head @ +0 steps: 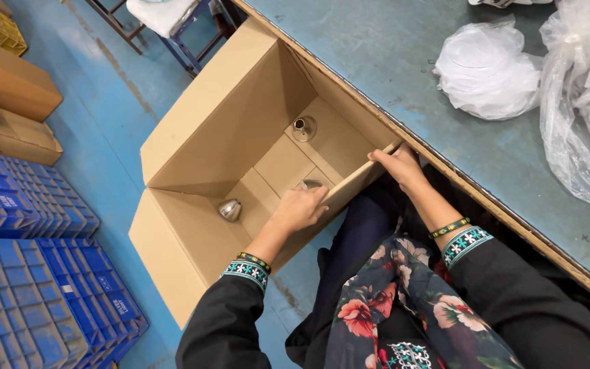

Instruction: The person assembles small metallic light fixtures by inserting clear plastic reflectors into silver housings. They place the assembled units into a cardboard box on the floor.

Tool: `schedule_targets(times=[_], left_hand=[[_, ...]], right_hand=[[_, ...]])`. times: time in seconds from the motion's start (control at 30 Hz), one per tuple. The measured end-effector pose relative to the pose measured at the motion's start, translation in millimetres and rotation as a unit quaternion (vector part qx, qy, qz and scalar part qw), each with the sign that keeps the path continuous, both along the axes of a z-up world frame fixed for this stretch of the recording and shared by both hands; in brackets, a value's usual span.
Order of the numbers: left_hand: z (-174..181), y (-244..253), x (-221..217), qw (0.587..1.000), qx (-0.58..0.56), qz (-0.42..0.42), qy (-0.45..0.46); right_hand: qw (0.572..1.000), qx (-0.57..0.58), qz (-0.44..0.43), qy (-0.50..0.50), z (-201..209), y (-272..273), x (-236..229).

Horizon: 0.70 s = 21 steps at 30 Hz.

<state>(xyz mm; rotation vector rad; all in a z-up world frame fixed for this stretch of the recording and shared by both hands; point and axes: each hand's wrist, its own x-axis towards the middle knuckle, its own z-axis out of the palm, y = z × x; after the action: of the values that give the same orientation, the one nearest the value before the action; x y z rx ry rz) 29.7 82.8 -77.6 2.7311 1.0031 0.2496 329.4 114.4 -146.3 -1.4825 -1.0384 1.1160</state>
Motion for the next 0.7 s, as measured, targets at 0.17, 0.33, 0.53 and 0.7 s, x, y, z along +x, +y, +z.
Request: schedule_targets(times=[0.17,0.33,0.53,0.7], left_hand=[[-3.1,-9.0,8.5,1.000,-0.019,0.023,0.010],[-4.8,-11.2,2.5,0.998,-0.022,0.038,-0.046],[-5.9,-17.2,-1.5,0.994,-0.029,0.067,-0.086],[-14.7,-29.7,-3.7,0.987,-0.017,0.091,-0.132]], right_hand=[[0.999,-0.041,-0.020,0.000,7.3,-1.2,-0.6],[0.974,-0.142,-0.027,-0.175,16.0,-11.4,-1.7],[0.999,0.052,-0.001,-0.008,24.1,-39.6,5.0],[0.998,0.022,-0.014,-0.061,23.7,-72.6,14.6]])
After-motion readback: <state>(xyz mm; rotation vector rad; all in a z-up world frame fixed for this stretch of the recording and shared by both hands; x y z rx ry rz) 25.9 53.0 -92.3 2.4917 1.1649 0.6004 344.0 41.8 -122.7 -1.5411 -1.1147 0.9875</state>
